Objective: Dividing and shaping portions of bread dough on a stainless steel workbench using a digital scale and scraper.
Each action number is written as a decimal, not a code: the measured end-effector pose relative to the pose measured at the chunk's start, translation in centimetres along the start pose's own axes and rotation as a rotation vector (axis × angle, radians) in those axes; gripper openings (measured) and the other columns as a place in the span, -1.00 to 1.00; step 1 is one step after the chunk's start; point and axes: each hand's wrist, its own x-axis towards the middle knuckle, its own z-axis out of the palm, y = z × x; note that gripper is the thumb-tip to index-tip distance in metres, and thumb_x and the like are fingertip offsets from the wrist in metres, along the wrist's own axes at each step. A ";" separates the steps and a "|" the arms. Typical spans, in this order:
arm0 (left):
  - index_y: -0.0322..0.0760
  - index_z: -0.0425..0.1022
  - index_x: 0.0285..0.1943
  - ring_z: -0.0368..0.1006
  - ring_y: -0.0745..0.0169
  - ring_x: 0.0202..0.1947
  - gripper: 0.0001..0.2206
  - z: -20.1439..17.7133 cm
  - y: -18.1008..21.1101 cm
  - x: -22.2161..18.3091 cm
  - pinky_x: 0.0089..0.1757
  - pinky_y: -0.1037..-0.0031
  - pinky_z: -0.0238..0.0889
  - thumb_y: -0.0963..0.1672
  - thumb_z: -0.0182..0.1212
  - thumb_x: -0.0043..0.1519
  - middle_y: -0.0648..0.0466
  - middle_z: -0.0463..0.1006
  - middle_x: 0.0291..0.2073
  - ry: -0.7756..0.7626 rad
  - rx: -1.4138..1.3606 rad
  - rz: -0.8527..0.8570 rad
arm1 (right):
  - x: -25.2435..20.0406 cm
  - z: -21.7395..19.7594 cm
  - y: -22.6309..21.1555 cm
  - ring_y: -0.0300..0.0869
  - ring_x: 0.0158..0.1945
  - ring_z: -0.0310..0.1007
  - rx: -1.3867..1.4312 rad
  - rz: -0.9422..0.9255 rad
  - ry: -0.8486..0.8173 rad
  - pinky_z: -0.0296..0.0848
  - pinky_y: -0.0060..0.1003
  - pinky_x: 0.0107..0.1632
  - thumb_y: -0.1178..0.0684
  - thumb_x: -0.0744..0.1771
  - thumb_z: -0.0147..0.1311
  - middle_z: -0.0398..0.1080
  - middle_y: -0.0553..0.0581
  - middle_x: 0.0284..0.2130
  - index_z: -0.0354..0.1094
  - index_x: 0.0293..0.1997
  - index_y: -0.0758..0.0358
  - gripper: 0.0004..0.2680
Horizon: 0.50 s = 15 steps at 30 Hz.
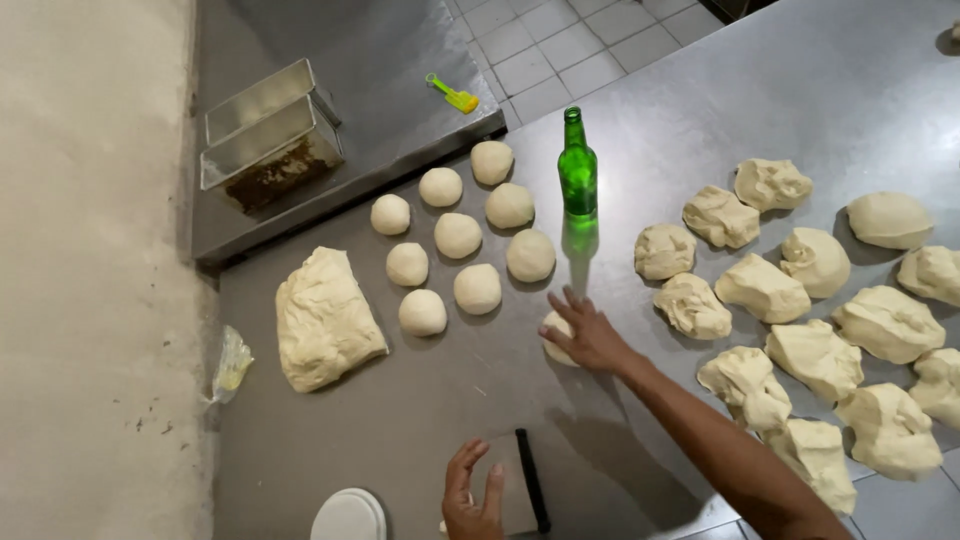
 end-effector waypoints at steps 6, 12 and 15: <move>-0.24 0.64 0.09 0.39 -0.04 0.29 -0.60 -4.6 -15.2 -1.1 0.21 0.10 0.31 -0.05 0.48 0.07 -0.15 0.46 0.22 0.060 0.391 -0.198 | -1.6 -19.9 -2.2 0.08 0.45 0.11 0.440 -0.068 0.121 0.31 0.00 0.31 -0.11 0.35 0.07 -0.02 0.12 0.50 -0.07 0.53 -0.04 -0.46; -0.20 0.53 0.26 0.31 -0.32 0.28 -0.38 -5.8 -23.5 -3.7 0.13 -0.01 0.31 0.07 0.51 0.03 -0.33 0.37 0.20 -0.057 0.591 0.054 | -4.5 -30.9 -2.4 0.02 0.51 0.22 0.578 -0.482 0.356 0.35 -0.08 0.39 0.09 0.45 -0.02 0.12 0.18 0.52 -0.01 0.60 0.09 -0.54; -0.14 0.42 0.37 0.18 -0.30 0.37 -0.35 -4.5 -19.7 -3.2 0.18 0.08 0.32 0.07 0.44 0.08 -0.31 0.26 0.27 -0.236 0.543 -0.085 | -2.4 -31.5 -8.7 0.04 0.47 0.26 0.524 -0.566 0.032 0.37 -0.07 0.35 -0.02 0.41 0.00 0.15 0.21 0.48 -0.04 0.59 0.10 -0.50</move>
